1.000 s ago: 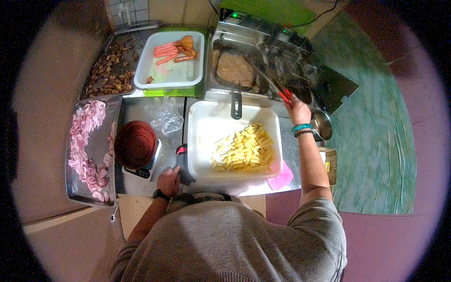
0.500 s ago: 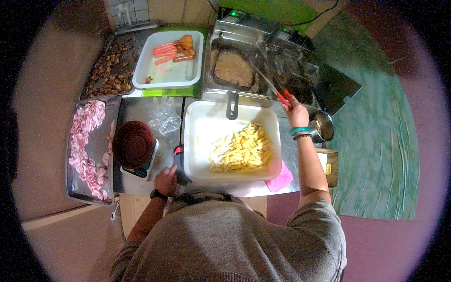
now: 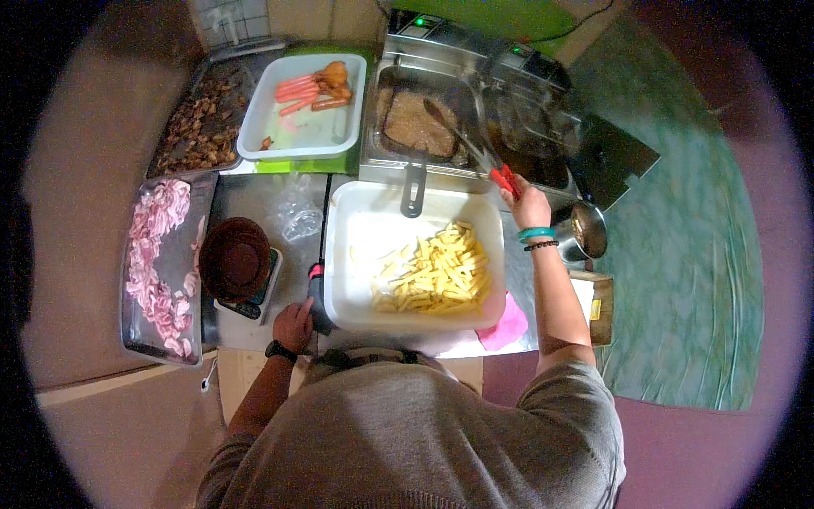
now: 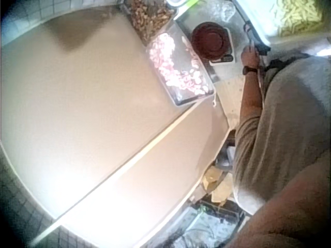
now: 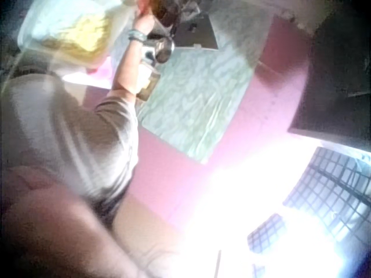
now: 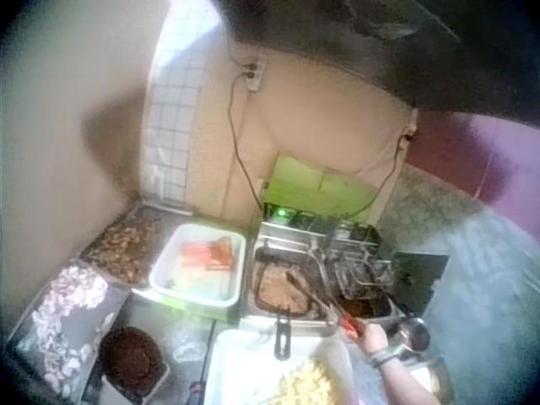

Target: The person places sliced meat into a red bowl on a scale, then uses tongs to retrieve fried meat from a deep fryer. They place lettuce into a paper food container and add the fried meat on top, then hand the container to a customer.

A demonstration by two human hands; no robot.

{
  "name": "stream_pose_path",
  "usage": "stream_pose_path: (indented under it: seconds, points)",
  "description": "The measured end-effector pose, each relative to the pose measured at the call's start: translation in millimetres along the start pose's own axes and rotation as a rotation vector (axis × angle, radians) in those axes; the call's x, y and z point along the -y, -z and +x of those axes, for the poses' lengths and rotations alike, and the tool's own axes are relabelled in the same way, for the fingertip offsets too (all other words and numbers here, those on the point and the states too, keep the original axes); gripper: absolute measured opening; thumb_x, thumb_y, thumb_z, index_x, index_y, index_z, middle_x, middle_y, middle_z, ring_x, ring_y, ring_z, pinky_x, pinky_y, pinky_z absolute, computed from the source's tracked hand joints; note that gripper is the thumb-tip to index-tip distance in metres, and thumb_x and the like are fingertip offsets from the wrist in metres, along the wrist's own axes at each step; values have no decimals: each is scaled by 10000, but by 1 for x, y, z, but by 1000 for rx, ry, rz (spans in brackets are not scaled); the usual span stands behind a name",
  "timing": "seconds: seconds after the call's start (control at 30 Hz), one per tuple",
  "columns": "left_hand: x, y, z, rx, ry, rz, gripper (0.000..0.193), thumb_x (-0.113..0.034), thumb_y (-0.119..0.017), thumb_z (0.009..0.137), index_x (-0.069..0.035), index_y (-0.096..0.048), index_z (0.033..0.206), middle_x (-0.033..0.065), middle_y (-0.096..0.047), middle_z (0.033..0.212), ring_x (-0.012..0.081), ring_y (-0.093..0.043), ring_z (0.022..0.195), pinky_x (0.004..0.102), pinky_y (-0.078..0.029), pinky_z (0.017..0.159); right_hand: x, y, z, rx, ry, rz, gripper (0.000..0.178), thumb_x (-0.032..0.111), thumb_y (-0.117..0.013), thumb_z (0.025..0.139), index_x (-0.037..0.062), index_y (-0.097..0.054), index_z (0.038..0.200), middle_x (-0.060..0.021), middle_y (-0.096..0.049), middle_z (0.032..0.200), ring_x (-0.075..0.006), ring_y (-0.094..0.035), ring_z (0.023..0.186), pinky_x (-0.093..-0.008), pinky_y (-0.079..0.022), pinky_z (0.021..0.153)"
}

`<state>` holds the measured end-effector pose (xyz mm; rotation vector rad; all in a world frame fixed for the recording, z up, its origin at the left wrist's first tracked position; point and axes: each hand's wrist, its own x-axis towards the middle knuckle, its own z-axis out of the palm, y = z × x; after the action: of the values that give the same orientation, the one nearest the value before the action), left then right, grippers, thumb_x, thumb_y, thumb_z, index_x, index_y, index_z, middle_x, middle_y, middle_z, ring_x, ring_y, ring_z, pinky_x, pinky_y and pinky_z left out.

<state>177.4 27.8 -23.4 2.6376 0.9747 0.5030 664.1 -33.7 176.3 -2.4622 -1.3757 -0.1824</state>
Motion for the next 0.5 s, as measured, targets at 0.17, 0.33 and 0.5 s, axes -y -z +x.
stream_pose_path:
  seconds: [0.17, 0.33, 0.5]
  points:
    - [-3, 3, 2, 12, 5, 18, 415, -132, -544, 736, -113, -473, 1144, 108, -489, 797, 289, -516, 711, 396, -436, 601, -26, -14, 2, 7, -9, -90, 427, 356, -606, 748, 102, -551, 1087, -198, -600, 845, -350, -584, 776, -425, -472, 647]
    - [-3, 1, 2, 51, 42, 22, 407, -134, -545, 736, -111, -479, 1137, 105, -489, 792, 288, -519, 704, 395, -436, 599, -16, -5, 3, -49, -35, -14, 425, 352, -610, 747, 119, -550, 1097, -193, -600, 858, -346, -585, 781, -423, -473, 647]
    - [-2, 0, 3, 48, 38, 1, 405, -136, -544, 739, -112, -478, 1138, 103, -488, 788, 285, -521, 698, 393, -437, 597, -23, 7, 8, 18, -25, -86, 429, 353, -610, 750, 116, -546, 1102, -194, -600, 853, -346, -585, 779, -415, -474, 644]
